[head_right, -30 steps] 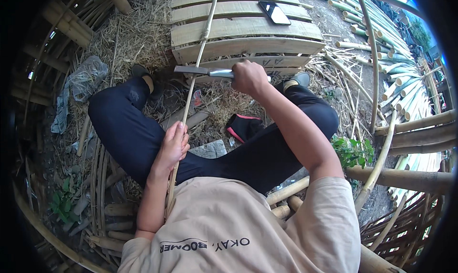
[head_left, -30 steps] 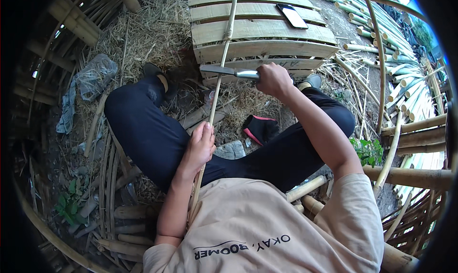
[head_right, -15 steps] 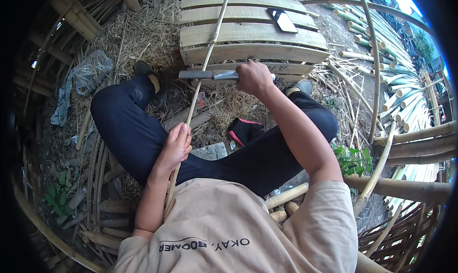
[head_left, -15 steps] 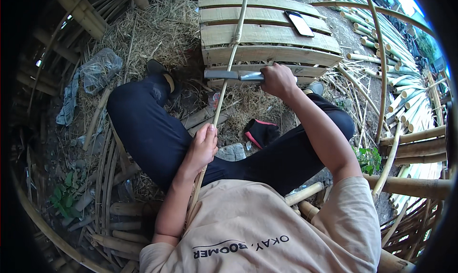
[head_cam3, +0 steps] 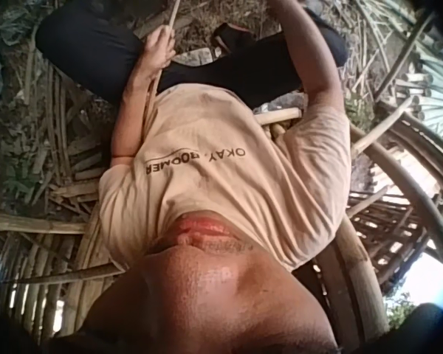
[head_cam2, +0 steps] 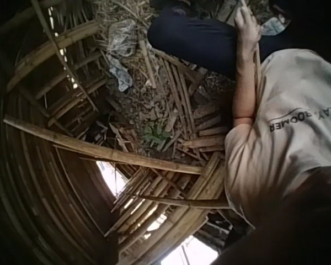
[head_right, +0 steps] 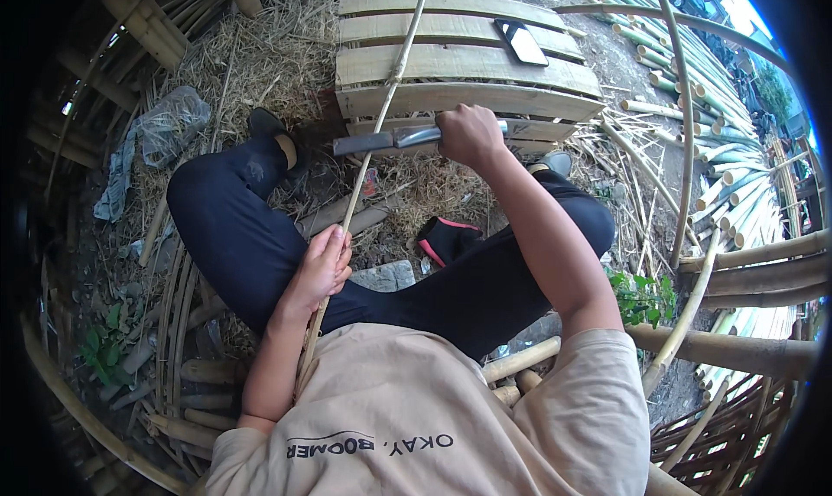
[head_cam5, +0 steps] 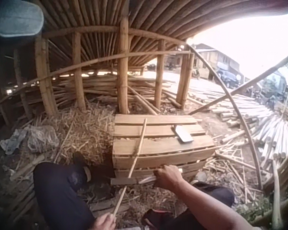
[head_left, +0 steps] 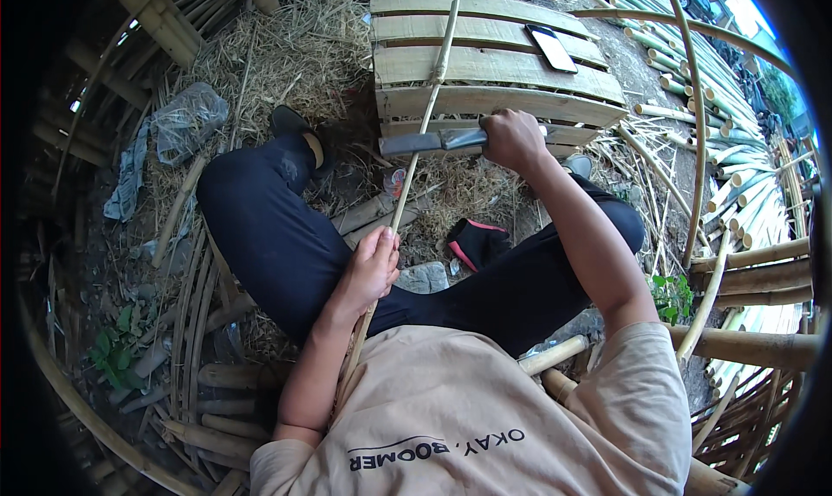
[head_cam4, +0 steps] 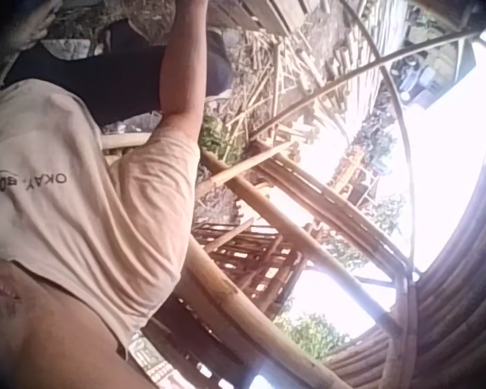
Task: The person shaves a thin wooden stick with a knife while sitting in an area surrounded by bamboo poles.
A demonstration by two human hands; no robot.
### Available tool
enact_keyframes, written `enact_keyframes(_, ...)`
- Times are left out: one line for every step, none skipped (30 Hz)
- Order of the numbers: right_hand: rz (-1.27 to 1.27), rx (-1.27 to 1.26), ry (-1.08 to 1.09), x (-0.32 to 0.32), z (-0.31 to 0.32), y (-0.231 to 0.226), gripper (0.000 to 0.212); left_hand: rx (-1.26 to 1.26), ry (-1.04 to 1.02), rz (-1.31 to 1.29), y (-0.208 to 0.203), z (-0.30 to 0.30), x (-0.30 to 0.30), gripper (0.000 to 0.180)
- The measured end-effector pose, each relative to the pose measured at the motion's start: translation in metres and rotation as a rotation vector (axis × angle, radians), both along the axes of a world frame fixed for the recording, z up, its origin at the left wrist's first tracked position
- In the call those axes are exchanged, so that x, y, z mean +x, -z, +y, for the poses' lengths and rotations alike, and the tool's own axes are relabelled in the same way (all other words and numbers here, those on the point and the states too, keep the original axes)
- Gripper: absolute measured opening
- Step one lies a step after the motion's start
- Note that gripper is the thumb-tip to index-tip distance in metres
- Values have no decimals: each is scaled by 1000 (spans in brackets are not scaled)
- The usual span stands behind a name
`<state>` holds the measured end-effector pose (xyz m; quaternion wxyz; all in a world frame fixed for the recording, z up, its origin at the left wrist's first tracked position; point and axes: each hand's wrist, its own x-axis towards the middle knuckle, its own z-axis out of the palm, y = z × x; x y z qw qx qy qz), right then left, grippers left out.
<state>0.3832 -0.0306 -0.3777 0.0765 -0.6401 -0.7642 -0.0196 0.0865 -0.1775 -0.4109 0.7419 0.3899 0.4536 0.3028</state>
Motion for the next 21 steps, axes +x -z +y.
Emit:
enact_keyframes(17, -12, 27, 1, 2, 10, 17, 0, 8, 1, -1, 0, 0, 31)
enact_keyframes(33, -24, 55, 5, 2, 18, 16, -11, 10, 4, -1, -3, 1, 31)
enact_keyframes(15, -19, 31, 2, 2, 11, 16, -13, 3, 7, -2, -5, 0, 31)
enact_keyframes(-3, -13, 6, 0, 3, 3, 16, -16, -5, 9, -4, -5, -1, 31)
enact_keyframes(-21, -8, -19, -2, 3, -5, 17, -13, -4, -8, -7, -4, -3, 31)
enact_keyframes(-44, -10, -36, 0, 0, -9, 17, -19, 3, -29, -9, -4, -3, 31)
enact_keyframes(-72, -19, -77, 5, 0, -5, 16, -24, 9, -50, -10, -5, -3, 31)
enact_keyframes(-25, -18, 4, 9, 0, 5, 15, -28, 5, -38, -8, -8, -2, 31)
enact_keyframes(19, -6, 81, 6, 2, 6, 15, -20, -2, -27, -7, -8, 0, 31)
enact_keyframes(65, 6, 157, 4, 4, 5, 15, -13, -11, -17, -7, -7, 0, 31)
enact_keyframes(-1, 37, 102, 9, 4, 2, 15, -41, 1, -58, -9, -6, -1, 31)
enact_keyframes(-30, 35, 41, 10, 1, -2, 15, -78, 10, -99, -10, -8, -3, 31)
enact_keyframes(-58, 31, -21, 12, -1, -4, 15, -115, 20, -140, -11, -10, -4, 31)
enact_keyframes(-87, 28, -82, 14, -2, -6, 15, -121, 15, -153, -10, -12, -4, 30)
enact_keyframes(-12, -26, 73, 15, 1, -6, 13, -120, 14, -162, -11, -12, -4, 30)
enact_keyframes(-32, -2, 78, 19, 4, -8, 13, -119, 14, -172, -12, -11, -3, 30)
enact_keyframes(-53, 22, 83, 24, 7, -10, 14, -156, 35, -198, -15, -10, -4, 30)
enact_keyframes(-71, 38, 85, 26, 7, -11, 14, -167, 38, -217, -14, -11, -4, 30)
enact_keyframes(-71, 28, -1, 27, 2, -12, 14, -178, 42, -236, -13, -12, -5, 30)
enact_keyframes(-62, 14, 35, 30, 3, -11, 14, -189, 46, -256, -13, -14, -5, 30)
enact_keyframes(-51, 2, 78, 36, 5, -8, 15, -167, 42, -231, -13, -15, -4, 30)
